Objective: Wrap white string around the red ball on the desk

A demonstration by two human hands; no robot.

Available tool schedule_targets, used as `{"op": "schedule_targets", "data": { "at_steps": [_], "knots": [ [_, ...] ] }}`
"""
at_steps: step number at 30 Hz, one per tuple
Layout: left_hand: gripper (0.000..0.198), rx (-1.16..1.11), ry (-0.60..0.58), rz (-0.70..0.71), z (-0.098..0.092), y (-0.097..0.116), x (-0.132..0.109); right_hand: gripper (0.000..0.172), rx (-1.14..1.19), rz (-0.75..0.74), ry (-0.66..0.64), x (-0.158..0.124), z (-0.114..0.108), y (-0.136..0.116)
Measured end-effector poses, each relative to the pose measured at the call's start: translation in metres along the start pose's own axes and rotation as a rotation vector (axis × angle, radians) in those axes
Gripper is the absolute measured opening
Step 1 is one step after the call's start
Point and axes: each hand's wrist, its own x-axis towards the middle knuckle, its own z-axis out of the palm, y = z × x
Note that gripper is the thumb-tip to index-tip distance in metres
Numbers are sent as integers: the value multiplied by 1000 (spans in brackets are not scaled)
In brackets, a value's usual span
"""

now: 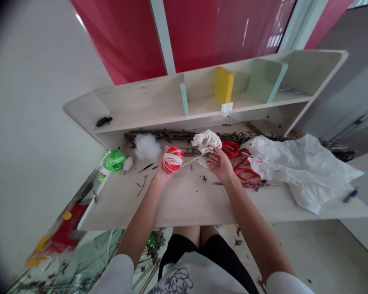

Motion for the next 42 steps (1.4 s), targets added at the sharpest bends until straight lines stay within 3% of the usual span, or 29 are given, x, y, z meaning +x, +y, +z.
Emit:
{"op": "schedule_targets", "data": {
  "at_steps": [5,8,13,23,29,34,42],
  "knots": [
    [25,595,-140,192,5,-14,-8,38,-46,-46,20,0,0,-3],
    [25,812,-149,316,6,-19,-14,36,-43,-42,18,-1,2,-4],
    [32,845,-58,443,9,-15,-19,34,-98,-21,-21,-5,8,0],
    [36,998,-109,585,8,-16,-17,30,-179,-2,-63,-12,18,3],
    [28,895,36,601,5,-18,-13,36,-340,35,-127,-11,19,19],
    [24,923,88,668,2,-20,-11,45,-496,42,-187,-14,25,32],
    [33,1214,-14,693,-3,-20,-7,40,-420,15,-164,-15,26,32]
  ]
}}
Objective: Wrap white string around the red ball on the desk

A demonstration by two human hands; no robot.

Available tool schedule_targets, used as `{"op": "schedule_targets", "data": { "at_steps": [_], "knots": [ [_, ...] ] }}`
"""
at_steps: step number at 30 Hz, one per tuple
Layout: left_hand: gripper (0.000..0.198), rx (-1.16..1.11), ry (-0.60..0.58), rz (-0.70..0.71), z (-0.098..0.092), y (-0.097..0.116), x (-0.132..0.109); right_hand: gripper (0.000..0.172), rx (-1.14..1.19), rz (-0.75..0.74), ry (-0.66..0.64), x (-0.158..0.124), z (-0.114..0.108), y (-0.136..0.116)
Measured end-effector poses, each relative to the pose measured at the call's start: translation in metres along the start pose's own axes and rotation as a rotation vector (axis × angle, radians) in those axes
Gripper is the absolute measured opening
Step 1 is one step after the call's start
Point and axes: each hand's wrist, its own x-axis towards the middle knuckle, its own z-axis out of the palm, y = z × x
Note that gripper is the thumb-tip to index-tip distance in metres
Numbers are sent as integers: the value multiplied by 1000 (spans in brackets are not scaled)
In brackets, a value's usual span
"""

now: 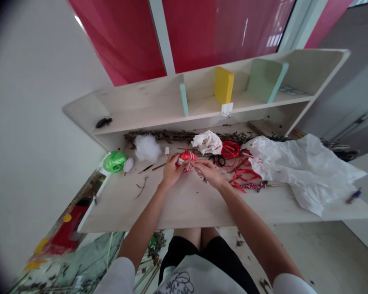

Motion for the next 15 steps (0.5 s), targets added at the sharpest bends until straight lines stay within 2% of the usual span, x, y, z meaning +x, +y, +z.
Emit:
{"op": "schedule_targets", "data": {
  "at_steps": [4,9,15],
  "knots": [
    [36,-10,-19,19,0,3,0,34,87,-17,62,1,-5,-2],
    [36,-69,-25,45,-1,5,0,30,178,-20,61,1,-7,-8],
    [43,112,-75,94,0,1,1,24,305,-26,116,1,-11,-13]
  ]
}}
